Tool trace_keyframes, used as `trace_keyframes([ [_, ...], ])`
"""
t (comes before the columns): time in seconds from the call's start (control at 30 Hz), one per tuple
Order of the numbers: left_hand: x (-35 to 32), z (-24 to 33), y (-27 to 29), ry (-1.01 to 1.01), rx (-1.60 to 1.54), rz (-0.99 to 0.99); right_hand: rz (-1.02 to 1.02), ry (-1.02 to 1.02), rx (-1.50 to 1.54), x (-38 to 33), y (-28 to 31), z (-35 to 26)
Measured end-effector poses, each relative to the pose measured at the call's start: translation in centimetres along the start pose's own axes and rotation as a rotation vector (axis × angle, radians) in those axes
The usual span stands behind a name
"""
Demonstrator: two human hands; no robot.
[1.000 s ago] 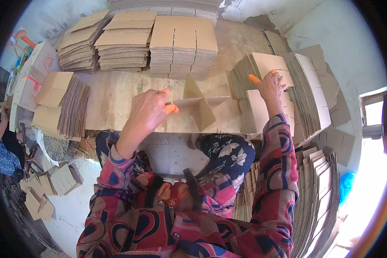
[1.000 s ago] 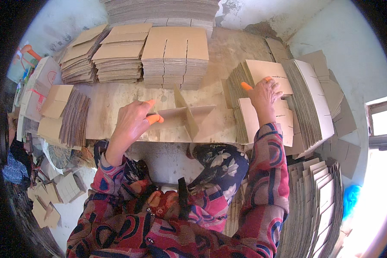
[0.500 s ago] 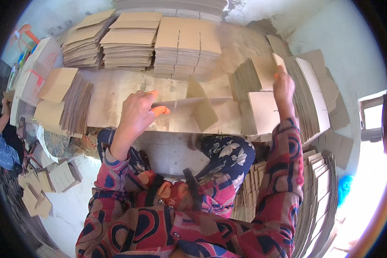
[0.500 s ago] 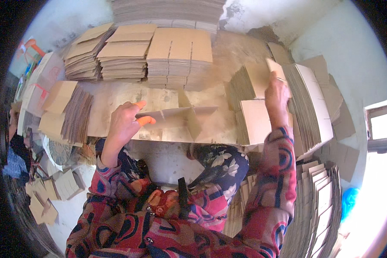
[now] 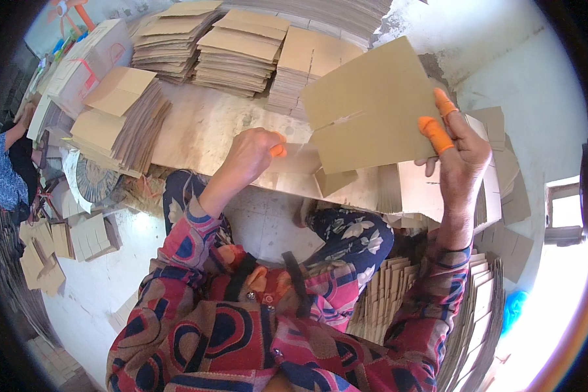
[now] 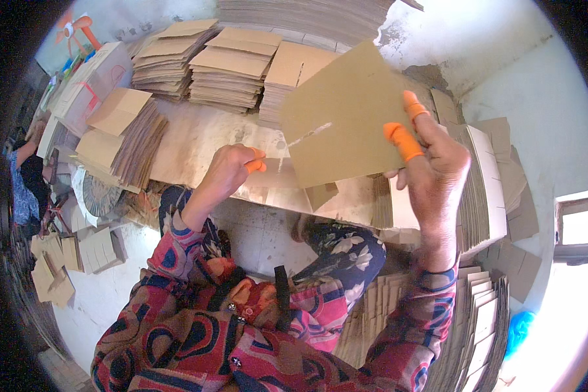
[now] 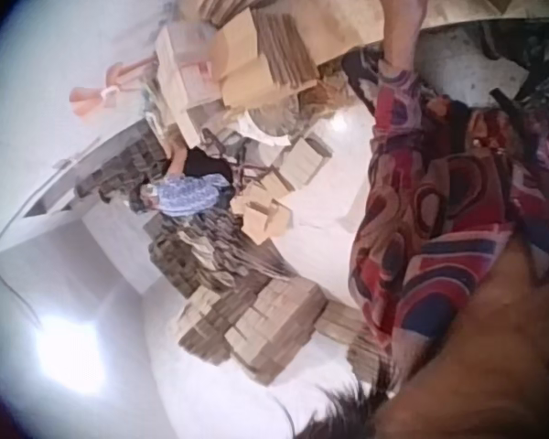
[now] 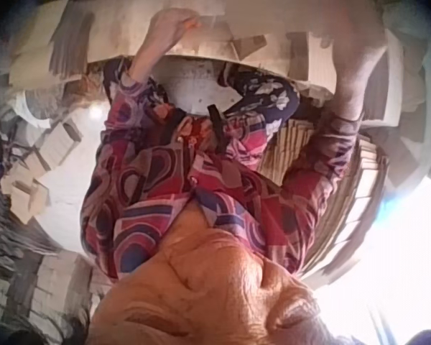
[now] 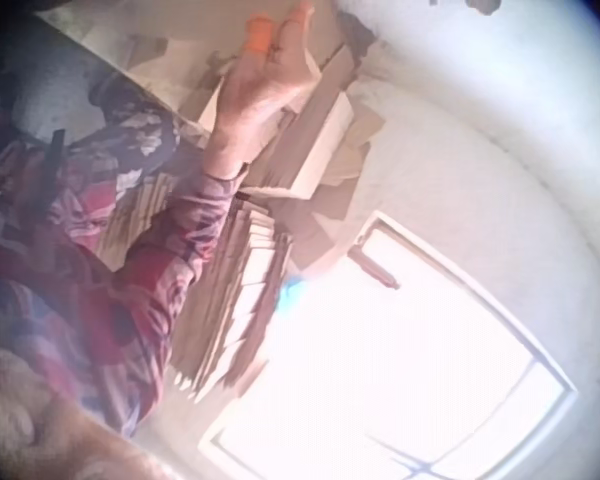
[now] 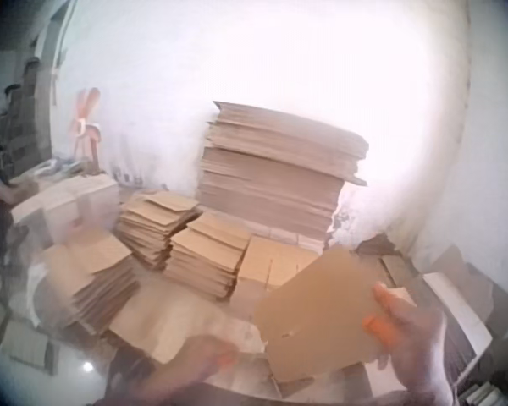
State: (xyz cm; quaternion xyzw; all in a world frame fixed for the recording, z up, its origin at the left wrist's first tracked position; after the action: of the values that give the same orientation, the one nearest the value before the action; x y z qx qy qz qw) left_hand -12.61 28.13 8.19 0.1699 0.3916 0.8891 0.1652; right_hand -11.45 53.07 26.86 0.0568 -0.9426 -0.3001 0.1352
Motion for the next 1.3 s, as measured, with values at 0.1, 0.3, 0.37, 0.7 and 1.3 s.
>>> trace_keyframes([
  [0.1, 0.1, 0.1, -0.1, -0.010, 0.035, -0.024, -0.097, -0.012, 0.006, 0.1, -2.1, 0.2],
  [0.3, 0.2, 0.2, -0.7, -0.039, 0.044, -0.036, -0.269, 0.113, -0.110, 0.6, -6.6, 1.2],
  [0.37, 0.3, 0.4, -0.9, -0.045, 0.044, -0.041, -0.319, 0.185, -0.197, 0.8, -8.5, 2.2],
  [0.7, 0.7, -0.2, -1.1, 0.036, 0.066, -0.063, -0.471, 0.269, -0.324, -0.1, -13.2, 1.6],
  [1.3, 0.6, 4.0, 0.0, -0.052, 0.205, 0.034, -0.207, 0.179, -0.833, -1.4, -13.0, 5.6],
])
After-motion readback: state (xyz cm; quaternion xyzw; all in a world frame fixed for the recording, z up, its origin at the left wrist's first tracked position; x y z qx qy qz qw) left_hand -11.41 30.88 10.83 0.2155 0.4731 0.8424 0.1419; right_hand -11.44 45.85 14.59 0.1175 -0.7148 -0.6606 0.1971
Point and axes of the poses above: each hand's wrist, its own x-axis towards the middle knuckle, its own y-axis out of the back of the hand, z = x × y, the point moved 9 cm from there along x, towards the middle knuckle, and after that the axes turned 15 degrees about -z, right-handed, at the moved point
